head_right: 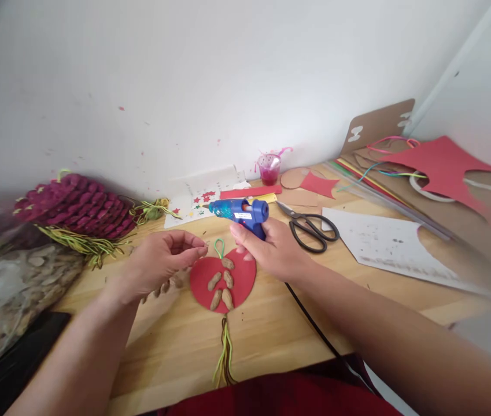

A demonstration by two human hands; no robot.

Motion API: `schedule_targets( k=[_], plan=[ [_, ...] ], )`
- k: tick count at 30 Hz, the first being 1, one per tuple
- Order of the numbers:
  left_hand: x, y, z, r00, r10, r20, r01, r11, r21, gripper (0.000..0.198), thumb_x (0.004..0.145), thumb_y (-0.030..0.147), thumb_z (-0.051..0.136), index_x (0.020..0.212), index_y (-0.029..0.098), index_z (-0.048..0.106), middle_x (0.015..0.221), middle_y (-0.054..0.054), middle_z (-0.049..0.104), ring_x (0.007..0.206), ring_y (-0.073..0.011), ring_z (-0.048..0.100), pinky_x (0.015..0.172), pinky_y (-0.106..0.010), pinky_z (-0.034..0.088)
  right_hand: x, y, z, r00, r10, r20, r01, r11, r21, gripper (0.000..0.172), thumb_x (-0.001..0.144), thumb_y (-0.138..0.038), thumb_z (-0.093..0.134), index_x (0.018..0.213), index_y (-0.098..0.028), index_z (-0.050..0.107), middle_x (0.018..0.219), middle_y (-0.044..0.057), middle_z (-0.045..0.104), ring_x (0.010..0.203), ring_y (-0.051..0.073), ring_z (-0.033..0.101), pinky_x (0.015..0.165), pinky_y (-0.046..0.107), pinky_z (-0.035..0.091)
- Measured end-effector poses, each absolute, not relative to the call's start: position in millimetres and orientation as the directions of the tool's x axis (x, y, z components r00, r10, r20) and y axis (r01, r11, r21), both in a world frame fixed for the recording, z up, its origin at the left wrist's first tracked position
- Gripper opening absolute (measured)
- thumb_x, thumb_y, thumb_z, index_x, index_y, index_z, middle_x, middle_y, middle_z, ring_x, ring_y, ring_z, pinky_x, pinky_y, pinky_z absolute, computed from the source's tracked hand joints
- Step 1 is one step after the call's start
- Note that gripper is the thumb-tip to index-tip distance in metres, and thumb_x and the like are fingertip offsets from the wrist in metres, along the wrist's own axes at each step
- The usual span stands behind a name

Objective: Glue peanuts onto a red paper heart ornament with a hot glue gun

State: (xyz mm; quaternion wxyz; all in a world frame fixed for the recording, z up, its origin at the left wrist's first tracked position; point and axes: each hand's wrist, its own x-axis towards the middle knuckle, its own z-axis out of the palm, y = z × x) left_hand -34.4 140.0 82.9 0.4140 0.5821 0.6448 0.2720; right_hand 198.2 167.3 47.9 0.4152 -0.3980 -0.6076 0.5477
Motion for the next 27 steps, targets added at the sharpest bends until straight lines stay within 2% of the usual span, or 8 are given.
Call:
schedule_targets(
  k=[3, 6, 8, 15, 27],
  plan=[
    [-48.4, 149.4, 81.1, 0.059, 0.964, -0.258, 0.147, 0.247, 0.958, 0.038, 0.067, 0.046, 0.091, 0.081, 0.016, 0.073, 0.068, 0.0, 0.065, 0.057, -0.0089, 0.051, 0.054, -0.021, 0.038, 202.9, 161.5, 58.4, -0.341, 0.926, 0.162, -0.036, 0.159, -0.987, 0.049, 0.091, -0.069, 0.068, 0.091, -0.02, 0.067, 0.08, 0.003, 0.069, 0.064, 0.014, 0.068, 0.053, 0.025, 0.059],
    [-54.8, 156.0, 79.7, 0.136, 0.957, -0.257, -0.143, 0.275, 0.951, 0.049, 0.06, 0.048, 0.098, 0.073, 0.015, 0.065, 0.06, 0.003, 0.054, 0.053, -0.0051, 0.043, 0.048, -0.017, 0.029, 207.0, 156.3, 63.0, -0.352, 0.917, 0.186, -0.028, 0.189, -0.982, 0.048, 0.093, -0.068, 0.065, 0.09, -0.02, 0.067, 0.078, 0.005, 0.071, 0.057, 0.014, 0.065, 0.047, 0.024, 0.054],
    [-55.7, 157.3, 79.6, 0.189, 0.957, -0.22, -0.246, 0.263, 0.933, 0.052, 0.061, 0.048, 0.099, 0.068, 0.015, 0.059, 0.058, 0.004, 0.049, 0.052, -0.0039, 0.039, 0.047, -0.016, 0.026, 208.9, 153.5, 63.1, -0.401, 0.897, 0.187, 0.006, 0.207, -0.978, 0.045, 0.096, -0.065, 0.062, 0.09, -0.021, 0.068, 0.076, 0.005, 0.073, 0.052, 0.012, 0.06, 0.045, 0.024, 0.05],
    [-55.1, 153.8, 77.3, 0.291, 0.942, -0.167, -0.264, 0.247, 0.932, 0.053, 0.068, 0.05, 0.095, 0.066, 0.015, 0.056, 0.059, 0.003, 0.05, 0.052, -0.0041, 0.038, 0.049, -0.017, 0.028, 207.2, 146.8, 69.6, -0.498, 0.817, 0.292, 0.001, 0.337, -0.941, 0.043, 0.103, -0.058, 0.055, 0.082, -0.022, 0.065, 0.069, 0.003, 0.068, 0.049, 0.011, 0.051, 0.042, 0.024, 0.04],
    [-54.2, 152.5, 80.0, 0.319, 0.926, -0.2, -0.285, 0.295, 0.912, 0.049, 0.065, 0.046, 0.099, 0.069, 0.014, 0.061, 0.059, 0.002, 0.057, 0.053, -0.0058, 0.051, 0.05, -0.016, 0.036, 206.4, 144.3, 75.9, -0.517, 0.808, 0.283, 0.006, 0.335, -0.942, 0.04, 0.103, -0.059, 0.055, 0.089, -0.022, 0.064, 0.063, -0.001, 0.063, 0.047, 0.009, 0.05, 0.043, 0.023, 0.037]
  ],
)
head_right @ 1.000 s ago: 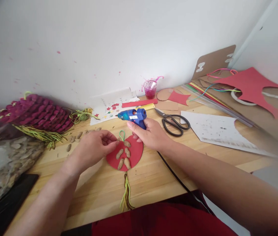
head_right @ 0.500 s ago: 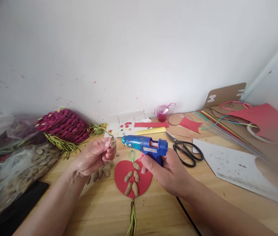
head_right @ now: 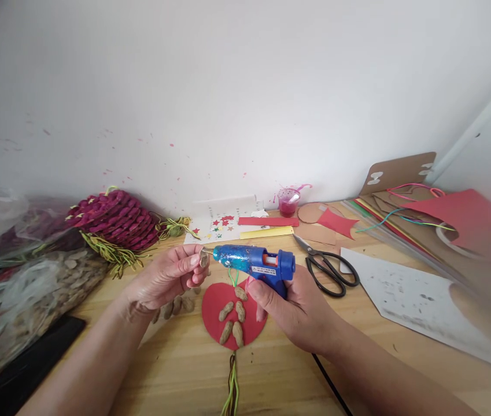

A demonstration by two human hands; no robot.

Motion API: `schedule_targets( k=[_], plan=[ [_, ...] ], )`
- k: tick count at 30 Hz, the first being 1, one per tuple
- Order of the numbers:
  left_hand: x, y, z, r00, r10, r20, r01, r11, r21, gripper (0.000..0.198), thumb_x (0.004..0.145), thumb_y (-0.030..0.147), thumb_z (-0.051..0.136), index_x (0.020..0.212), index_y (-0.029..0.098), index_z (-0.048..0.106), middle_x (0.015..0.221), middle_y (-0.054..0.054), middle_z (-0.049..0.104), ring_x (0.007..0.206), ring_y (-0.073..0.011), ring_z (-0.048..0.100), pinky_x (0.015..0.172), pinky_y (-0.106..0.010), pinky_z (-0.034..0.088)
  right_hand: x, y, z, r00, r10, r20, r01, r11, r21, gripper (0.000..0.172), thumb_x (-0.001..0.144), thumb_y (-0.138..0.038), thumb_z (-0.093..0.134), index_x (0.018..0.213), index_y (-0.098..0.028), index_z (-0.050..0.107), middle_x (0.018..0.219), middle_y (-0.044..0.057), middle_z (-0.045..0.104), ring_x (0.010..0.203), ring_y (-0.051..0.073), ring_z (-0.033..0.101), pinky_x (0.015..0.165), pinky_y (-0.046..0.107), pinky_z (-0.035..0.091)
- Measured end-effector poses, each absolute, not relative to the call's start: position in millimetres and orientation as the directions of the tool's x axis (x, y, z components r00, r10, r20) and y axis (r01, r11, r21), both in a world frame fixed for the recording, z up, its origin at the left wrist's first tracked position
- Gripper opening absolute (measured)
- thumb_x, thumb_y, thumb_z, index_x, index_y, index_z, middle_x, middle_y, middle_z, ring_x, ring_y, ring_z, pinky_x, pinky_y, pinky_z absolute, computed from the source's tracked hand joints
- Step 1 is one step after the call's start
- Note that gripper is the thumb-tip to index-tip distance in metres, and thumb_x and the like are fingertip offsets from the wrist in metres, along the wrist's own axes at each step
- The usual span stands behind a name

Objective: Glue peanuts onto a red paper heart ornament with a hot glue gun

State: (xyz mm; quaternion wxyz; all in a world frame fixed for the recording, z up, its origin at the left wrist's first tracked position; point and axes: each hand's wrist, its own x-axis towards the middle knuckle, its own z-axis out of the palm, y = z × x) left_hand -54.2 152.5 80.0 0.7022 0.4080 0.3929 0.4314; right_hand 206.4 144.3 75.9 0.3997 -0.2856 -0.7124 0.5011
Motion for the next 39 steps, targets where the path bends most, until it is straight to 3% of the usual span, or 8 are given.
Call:
schedule_targets(
  k=[20, 39],
  plan=[
    [-56.5, 153.5, 76.3, 0.304, 0.926, -0.223, -0.298, 0.315, 0.901, 0.049, 0.061, 0.043, 0.102, 0.077, 0.013, 0.067, 0.058, 0.002, 0.062, 0.05, -0.006, 0.054, 0.048, -0.016, 0.039, 207.5, 145.3, 73.9, -0.522, 0.814, 0.254, 0.055, 0.33, -0.943, 0.043, 0.103, -0.057, 0.055, 0.087, -0.019, 0.063, 0.061, 0.001, 0.064, 0.052, 0.011, 0.058, 0.049, 0.021, 0.043],
    [-57.4, 153.9, 76.7, 0.312, 0.925, -0.216, -0.269, 0.304, 0.914, 0.048, 0.062, 0.044, 0.101, 0.072, 0.013, 0.066, 0.06, 0.001, 0.06, 0.052, -0.0057, 0.053, 0.049, -0.015, 0.038, 208.7, 146.2, 70.1, -0.499, 0.826, 0.263, 0.084, 0.348, -0.934, 0.042, 0.104, -0.055, 0.056, 0.083, -0.019, 0.062, 0.06, 0.002, 0.066, 0.054, 0.012, 0.06, 0.051, 0.022, 0.043]
  ],
)
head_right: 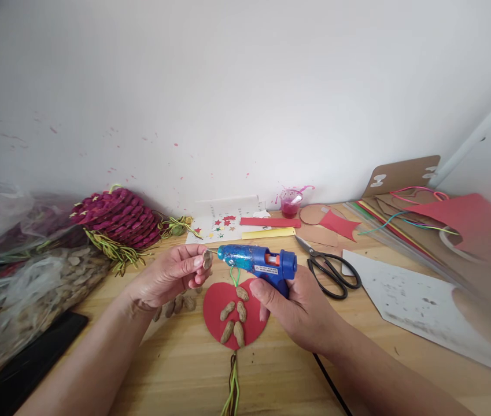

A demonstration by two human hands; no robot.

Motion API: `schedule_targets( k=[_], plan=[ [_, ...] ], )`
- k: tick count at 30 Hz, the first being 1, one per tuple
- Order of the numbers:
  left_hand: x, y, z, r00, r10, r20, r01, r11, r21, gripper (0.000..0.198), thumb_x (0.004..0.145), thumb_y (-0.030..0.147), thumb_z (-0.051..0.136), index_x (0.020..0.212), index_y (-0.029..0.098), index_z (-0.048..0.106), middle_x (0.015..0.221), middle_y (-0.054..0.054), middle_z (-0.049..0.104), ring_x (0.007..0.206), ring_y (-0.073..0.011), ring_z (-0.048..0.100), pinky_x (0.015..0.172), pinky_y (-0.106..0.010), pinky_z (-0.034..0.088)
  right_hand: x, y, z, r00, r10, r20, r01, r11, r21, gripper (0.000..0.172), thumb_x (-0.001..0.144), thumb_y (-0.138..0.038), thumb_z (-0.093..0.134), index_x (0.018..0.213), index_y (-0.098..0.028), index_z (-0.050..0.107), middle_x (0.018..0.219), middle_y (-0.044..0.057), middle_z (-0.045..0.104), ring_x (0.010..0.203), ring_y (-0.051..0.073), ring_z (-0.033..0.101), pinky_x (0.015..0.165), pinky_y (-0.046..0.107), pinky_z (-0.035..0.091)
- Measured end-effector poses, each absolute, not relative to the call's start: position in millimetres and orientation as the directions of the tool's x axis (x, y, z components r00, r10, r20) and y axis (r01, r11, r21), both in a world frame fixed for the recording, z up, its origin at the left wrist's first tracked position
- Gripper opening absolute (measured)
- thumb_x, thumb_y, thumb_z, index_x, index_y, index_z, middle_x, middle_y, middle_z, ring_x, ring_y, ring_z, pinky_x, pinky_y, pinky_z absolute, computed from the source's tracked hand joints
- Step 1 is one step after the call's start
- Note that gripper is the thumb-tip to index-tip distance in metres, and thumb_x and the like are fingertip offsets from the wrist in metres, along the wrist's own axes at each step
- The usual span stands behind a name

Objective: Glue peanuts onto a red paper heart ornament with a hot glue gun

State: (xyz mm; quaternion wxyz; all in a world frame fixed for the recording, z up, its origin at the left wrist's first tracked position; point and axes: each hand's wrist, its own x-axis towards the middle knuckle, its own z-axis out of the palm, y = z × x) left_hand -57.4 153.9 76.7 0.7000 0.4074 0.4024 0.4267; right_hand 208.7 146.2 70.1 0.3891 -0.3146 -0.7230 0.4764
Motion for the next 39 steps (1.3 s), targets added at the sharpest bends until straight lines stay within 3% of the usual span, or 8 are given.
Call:
schedule_targets(
  k=[23, 31, 39],
  plan=[
    [-58.3, 153.5, 76.8, 0.32, 0.927, -0.194, -0.289, 0.291, 0.912, 0.047, 0.066, 0.044, 0.099, 0.074, 0.013, 0.064, 0.059, 0.001, 0.059, 0.052, -0.0065, 0.051, 0.05, -0.017, 0.038, 208.1, 146.0, 73.7, -0.489, 0.841, 0.232, 0.128, 0.333, -0.934, 0.044, 0.103, -0.056, 0.056, 0.081, -0.019, 0.063, 0.059, 0.002, 0.066, 0.054, 0.014, 0.06, 0.051, 0.026, 0.043],
    [-59.7, 154.7, 77.4, 0.285, 0.946, -0.157, -0.288, 0.241, 0.927, 0.05, 0.066, 0.048, 0.098, 0.07, 0.014, 0.061, 0.06, 0.001, 0.059, 0.053, -0.0069, 0.051, 0.049, -0.017, 0.037, 210.1, 147.7, 70.7, -0.505, 0.839, 0.205, 0.159, 0.323, -0.933, 0.051, 0.103, -0.06, 0.054, 0.076, -0.018, 0.065, 0.059, 0.004, 0.068, 0.055, 0.014, 0.058, 0.054, 0.027, 0.042],
    [-57.3, 155.2, 77.7, 0.281, 0.954, -0.102, -0.352, 0.202, 0.914, 0.049, 0.069, 0.045, 0.096, 0.069, 0.015, 0.058, 0.061, 0.003, 0.053, 0.055, -0.0068, 0.048, 0.048, -0.016, 0.036, 210.9, 144.7, 69.7, -0.554, 0.804, 0.217, 0.075, 0.307, -0.949, 0.047, 0.102, -0.059, 0.057, 0.083, -0.017, 0.066, 0.064, 0.003, 0.066, 0.057, 0.014, 0.062, 0.054, 0.027, 0.045]
  ],
)
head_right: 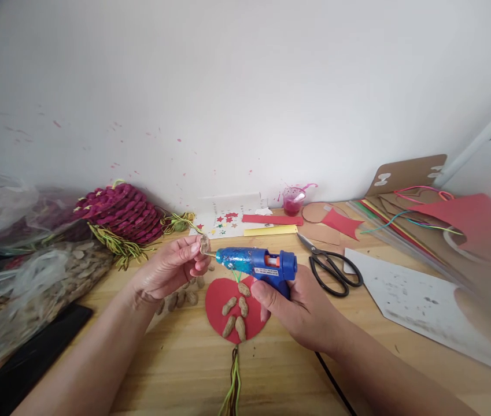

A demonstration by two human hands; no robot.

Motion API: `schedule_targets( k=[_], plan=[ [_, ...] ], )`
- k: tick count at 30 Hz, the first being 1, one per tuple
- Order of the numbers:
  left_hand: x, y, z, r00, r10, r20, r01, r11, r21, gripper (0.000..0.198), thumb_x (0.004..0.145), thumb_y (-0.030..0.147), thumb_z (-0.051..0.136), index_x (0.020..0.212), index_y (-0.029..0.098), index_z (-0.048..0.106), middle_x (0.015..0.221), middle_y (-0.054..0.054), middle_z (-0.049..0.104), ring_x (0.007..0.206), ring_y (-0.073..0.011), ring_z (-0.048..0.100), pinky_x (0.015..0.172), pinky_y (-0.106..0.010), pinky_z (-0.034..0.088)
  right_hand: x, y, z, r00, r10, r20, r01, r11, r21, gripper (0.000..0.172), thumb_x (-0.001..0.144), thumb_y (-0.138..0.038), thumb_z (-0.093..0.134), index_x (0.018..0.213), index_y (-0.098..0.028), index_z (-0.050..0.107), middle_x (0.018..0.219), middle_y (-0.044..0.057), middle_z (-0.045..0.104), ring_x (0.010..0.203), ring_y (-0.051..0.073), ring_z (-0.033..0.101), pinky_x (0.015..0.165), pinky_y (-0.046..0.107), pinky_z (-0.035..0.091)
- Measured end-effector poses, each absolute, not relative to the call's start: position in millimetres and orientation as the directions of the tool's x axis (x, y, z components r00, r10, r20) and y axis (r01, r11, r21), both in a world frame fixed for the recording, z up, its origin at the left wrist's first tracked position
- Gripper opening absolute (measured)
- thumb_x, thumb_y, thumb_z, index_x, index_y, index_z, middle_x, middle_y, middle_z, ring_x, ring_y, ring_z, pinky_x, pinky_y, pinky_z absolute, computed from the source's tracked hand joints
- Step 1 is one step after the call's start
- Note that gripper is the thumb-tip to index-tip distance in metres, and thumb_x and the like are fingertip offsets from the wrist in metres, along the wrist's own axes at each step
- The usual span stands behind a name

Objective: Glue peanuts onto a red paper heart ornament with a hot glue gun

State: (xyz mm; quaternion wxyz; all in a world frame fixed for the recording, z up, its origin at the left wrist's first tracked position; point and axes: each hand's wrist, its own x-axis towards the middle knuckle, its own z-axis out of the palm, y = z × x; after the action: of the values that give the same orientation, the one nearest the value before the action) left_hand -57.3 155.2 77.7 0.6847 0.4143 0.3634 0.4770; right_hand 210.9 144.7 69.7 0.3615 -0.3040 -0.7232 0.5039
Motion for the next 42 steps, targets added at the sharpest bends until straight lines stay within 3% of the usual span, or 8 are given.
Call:
schedule_targets(
  k=[19, 32, 42],
  plan=[
    [-54.1, 153.6, 78.0, 0.283, 0.953, -0.108, -0.353, 0.208, 0.912, 0.047, 0.07, 0.044, 0.096, 0.07, 0.015, 0.059, 0.061, 0.002, 0.053, 0.055, -0.0071, 0.047, 0.049, -0.016, 0.035, 208.2, 143.4, 75.5, -0.552, 0.807, 0.21, 0.124, 0.329, -0.936, 0.05, 0.102, -0.057, 0.056, 0.07, -0.019, 0.062, 0.062, 0.002, 0.061, 0.054, 0.013, 0.059, 0.05, 0.026, 0.05],
    [-55.5, 154.2, 75.9, 0.264, 0.957, -0.123, -0.354, 0.215, 0.91, 0.048, 0.069, 0.045, 0.097, 0.071, 0.015, 0.06, 0.061, 0.003, 0.054, 0.055, -0.007, 0.047, 0.049, -0.016, 0.035, 207.9, 143.2, 76.5, -0.561, 0.804, 0.199, 0.122, 0.318, -0.94, 0.049, 0.101, -0.061, 0.056, 0.073, -0.021, 0.062, 0.062, 0.001, 0.061, 0.053, 0.013, 0.059, 0.049, 0.025, 0.051],
    [-56.5, 154.2, 78.3, 0.27, 0.956, -0.114, -0.378, 0.214, 0.901, 0.047, 0.068, 0.044, 0.097, 0.071, 0.014, 0.061, 0.061, 0.002, 0.053, 0.055, -0.0064, 0.048, 0.048, -0.015, 0.037, 208.4, 144.3, 72.9, -0.555, 0.804, 0.214, 0.121, 0.333, -0.935, 0.043, 0.102, -0.055, 0.058, 0.076, -0.02, 0.061, 0.061, 0.001, 0.063, 0.053, 0.014, 0.062, 0.049, 0.025, 0.05]
  ],
)
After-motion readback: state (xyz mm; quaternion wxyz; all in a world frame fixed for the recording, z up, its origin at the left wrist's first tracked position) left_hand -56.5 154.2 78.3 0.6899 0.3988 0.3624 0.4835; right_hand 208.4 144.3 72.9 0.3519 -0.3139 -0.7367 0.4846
